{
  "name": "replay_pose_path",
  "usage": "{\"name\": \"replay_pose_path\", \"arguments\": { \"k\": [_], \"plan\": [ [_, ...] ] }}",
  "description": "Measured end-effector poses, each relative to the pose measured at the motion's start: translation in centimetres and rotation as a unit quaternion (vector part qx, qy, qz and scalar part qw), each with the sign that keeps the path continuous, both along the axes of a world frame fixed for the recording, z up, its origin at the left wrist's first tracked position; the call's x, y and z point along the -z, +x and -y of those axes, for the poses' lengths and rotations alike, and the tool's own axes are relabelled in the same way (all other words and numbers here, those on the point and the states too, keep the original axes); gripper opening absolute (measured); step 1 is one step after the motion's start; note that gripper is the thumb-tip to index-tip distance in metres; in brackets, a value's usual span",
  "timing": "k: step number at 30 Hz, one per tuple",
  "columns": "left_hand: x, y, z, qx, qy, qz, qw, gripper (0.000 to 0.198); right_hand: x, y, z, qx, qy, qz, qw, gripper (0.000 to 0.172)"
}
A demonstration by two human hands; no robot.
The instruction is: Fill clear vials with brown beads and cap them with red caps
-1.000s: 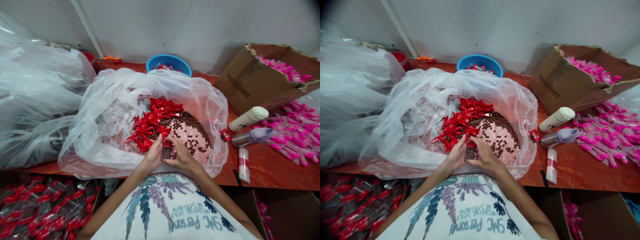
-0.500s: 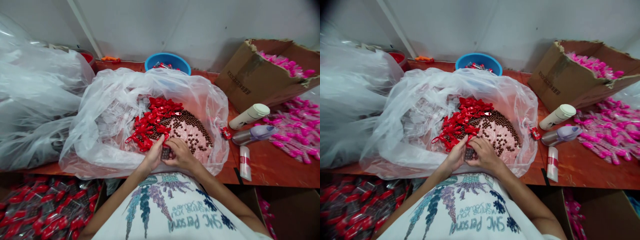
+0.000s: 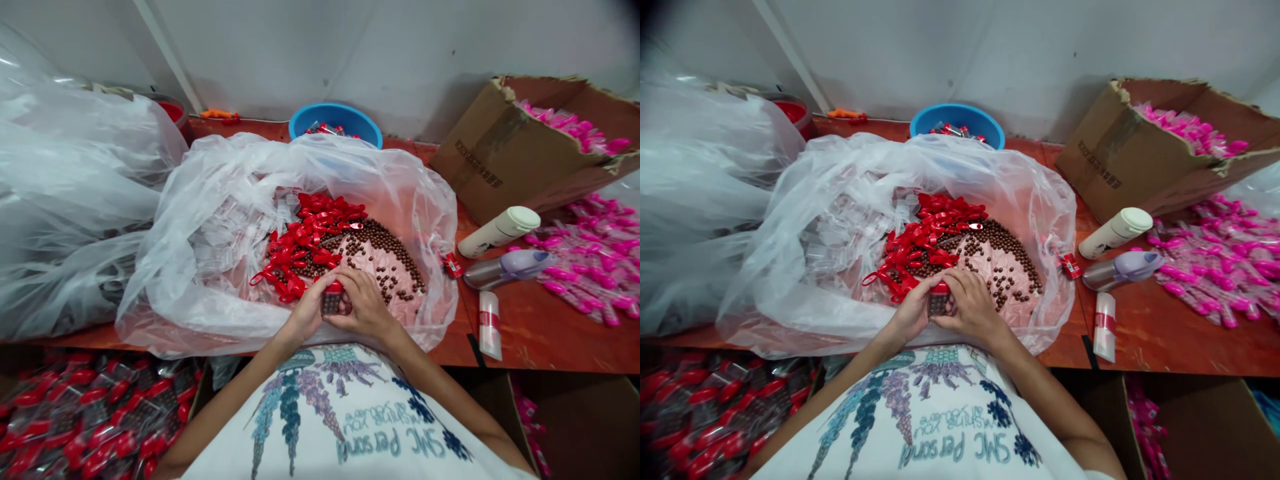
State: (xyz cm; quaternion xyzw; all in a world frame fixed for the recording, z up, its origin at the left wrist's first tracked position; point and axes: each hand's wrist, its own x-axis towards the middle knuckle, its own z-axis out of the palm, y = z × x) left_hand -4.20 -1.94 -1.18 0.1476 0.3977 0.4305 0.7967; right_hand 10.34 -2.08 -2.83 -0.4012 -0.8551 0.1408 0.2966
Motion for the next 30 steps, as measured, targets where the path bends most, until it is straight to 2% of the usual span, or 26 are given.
{"name": "replay_pose_path", "arguments": {
  "k": [5, 8, 10, 12, 15, 19, 21, 23, 25, 27, 28, 30],
  "plan": [
    [0.5, 0.4, 0.8, -0.009, -0.019, -0.018, 1.0, 0.052, 0.9, 0.4, -0.2, -0.033, 0.053, 0.024, 0.998, 0.066],
    [1.2, 0.9, 1.5, -0.016, -0.022, -0.023, 0.999, 0.057, 1.1, 0.4, 0.1, -0.045, 0.057, 0.031, 0.997, 0.063],
    [1.8, 0.9, 1.8, -0.012, -0.002, -0.047, 0.999, 0.054, 0.7, 0.7, 0.4, -0.041, 0.022, 0.04, 0.998, 0.064],
    [2.4, 0.3, 1.6, 0.012, 0.052, -0.103, 0.993, 0.05, -0.1, 1.5, 0.6, -0.03, -0.036, 0.056, 0.997, 0.066],
    [3.4, -2.2, 0.2, 0.036, 0.141, -0.23, 0.962, 0.05, -1.4, 4.1, 0.6, -0.018, -0.119, 0.091, 0.989, 0.067],
    [4.3, -5.9, -1.9, -0.003, 0.225, -0.419, 0.88, 0.038, -1.8, 8.8, 0.5, -0.002, -0.187, 0.169, 0.968, 0.079],
    [4.3, -6.6, -2.1, 0.032, 0.274, -0.478, 0.834, 0.027, -1.4, 10.4, 0.6, -0.007, -0.201, 0.207, 0.958, 0.091],
    [4.0, -6.1, -1.9, 0.106, 0.319, -0.53, 0.779, 0.024, -1.0, 11.0, 0.5, -0.012, -0.202, 0.219, 0.955, 0.097],
    [3.6, -4.7, -1.3, 0.176, 0.349, -0.588, 0.708, 0.029, -0.9, 10.5, 0.2, 0.0, -0.194, 0.194, 0.962, 0.079],
    [3.5, -3.2, -0.9, 0.218, 0.362, -0.643, 0.638, 0.036, -0.8, 9.2, -0.3, 0.023, -0.182, 0.143, 0.972, 0.046],
    [3.5, -2.5, -0.8, 0.228, 0.368, -0.662, 0.612, 0.039, -0.8, 8.3, -0.6, 0.033, -0.177, 0.117, 0.977, 0.033],
    [3.7, -1.6, -0.8, 0.235, 0.386, -0.673, 0.586, 0.039, -0.6, 6.3, -1.1, 0.035, -0.176, 0.08, 0.98, 0.023]
  ]
}}
